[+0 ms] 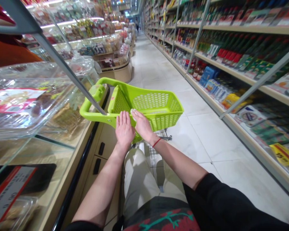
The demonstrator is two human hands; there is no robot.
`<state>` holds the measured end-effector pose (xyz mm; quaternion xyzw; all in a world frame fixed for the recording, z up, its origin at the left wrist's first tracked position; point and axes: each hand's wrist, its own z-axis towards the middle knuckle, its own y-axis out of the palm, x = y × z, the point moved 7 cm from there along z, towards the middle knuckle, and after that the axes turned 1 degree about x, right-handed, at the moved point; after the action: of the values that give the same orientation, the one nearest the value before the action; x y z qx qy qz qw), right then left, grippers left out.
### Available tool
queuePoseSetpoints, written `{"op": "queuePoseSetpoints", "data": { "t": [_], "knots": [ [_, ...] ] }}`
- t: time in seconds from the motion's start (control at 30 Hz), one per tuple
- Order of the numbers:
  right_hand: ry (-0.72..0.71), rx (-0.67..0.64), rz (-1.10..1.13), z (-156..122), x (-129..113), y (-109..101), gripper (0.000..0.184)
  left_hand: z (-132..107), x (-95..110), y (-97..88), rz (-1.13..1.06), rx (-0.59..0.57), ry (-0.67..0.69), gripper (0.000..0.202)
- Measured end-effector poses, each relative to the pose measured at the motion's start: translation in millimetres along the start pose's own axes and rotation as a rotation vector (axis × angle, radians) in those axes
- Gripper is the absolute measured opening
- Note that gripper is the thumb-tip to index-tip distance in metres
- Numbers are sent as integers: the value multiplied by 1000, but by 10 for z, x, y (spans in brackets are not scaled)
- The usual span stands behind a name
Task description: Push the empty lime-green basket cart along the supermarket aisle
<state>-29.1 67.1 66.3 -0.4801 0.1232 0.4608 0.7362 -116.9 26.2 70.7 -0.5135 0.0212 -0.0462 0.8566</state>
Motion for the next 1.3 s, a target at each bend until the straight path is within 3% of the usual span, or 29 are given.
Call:
{"op": "queuePoseSetpoints", "data": {
  "t": [0.13,0.27,0.63,0.73,0.97,1.07,1.17,1.3],
  "knots": [
    [-25,-3,82,78,-206,105,65,6,-15,14,10,-9,-10,69],
    [-65,-13,-2,-4,-151,54,65,1,-10,14,0,9,-2,74],
    [47,86,-161,-292,642,-472,67,-2,20,1,-27,-24,-17,80],
    [62,96,-153,-268,586,-406,68,-9,22,9,-24,-2,-14,80],
    [-40,10,-55,-15,-17,15,64,-8,6,36,-20,19,-16,76],
    [-87,-25,7,29,-144,70,55,-2,15,34,-4,17,-25,71],
    [-111,-33,21,-19,-58,9,58,-5,24,38,18,28,-21,73],
    [-79,-9,-46,-155,322,-202,67,-14,20,41,5,44,-22,78]
  ]
}}
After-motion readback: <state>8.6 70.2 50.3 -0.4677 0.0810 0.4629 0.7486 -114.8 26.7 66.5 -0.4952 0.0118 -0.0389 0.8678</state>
